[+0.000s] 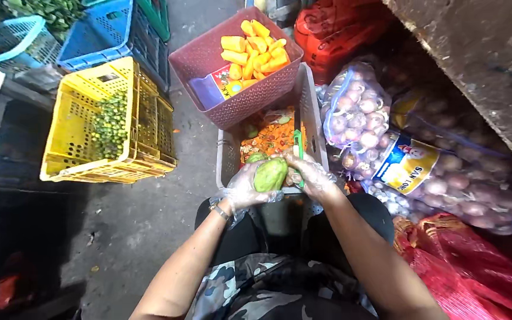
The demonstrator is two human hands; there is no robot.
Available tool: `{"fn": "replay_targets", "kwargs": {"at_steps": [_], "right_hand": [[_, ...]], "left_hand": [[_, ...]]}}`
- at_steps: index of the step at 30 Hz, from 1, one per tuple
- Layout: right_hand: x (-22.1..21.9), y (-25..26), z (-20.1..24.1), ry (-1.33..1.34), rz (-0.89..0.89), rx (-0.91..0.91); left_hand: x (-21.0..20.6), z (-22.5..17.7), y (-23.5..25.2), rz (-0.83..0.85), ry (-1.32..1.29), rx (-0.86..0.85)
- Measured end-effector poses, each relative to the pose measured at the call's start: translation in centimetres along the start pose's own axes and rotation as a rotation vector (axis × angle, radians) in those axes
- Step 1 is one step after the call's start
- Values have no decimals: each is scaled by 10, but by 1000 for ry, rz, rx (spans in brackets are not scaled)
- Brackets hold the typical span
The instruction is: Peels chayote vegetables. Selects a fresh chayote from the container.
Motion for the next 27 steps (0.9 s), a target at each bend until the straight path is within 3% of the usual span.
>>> {"fn": "replay_targets", "kwargs": {"at_steps": [2,5,8,13,18,22,25,27], "right_hand": [[0,2,7,-181,-34,49],[0,7,18,-325,-42,28],[8,7,16,-481,-40,60],[28,19,1,-477,-145,45],[20,20,0,-682,-46,26],[24,17,13,-501,-63,81],[27,12,21,-235,-41,87],[25,11,24,-123,-9,94]], "left_hand": [[-3,3,3,12,-127,64],[-8,-7,3,44,-192,16],[-15,-5,8,25,-33,35],[-20,-15,10,61,111,-29],[-21,-16,12,70,171,-18],[-12,-17,9,97,-121,8],[-6,-14,-3,97,-535,201],[0,-7,-11,-11,-833,359]]}}
Point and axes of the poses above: each hand's wrist, its own y-axis towards the middle knuckle, its own x-axis out of the back of the hand, z = x × y, the point moved 10 cm from there along y, towards the middle knuckle, and after that the axes turned 13 degrees about -z, right-handed, at the moved point
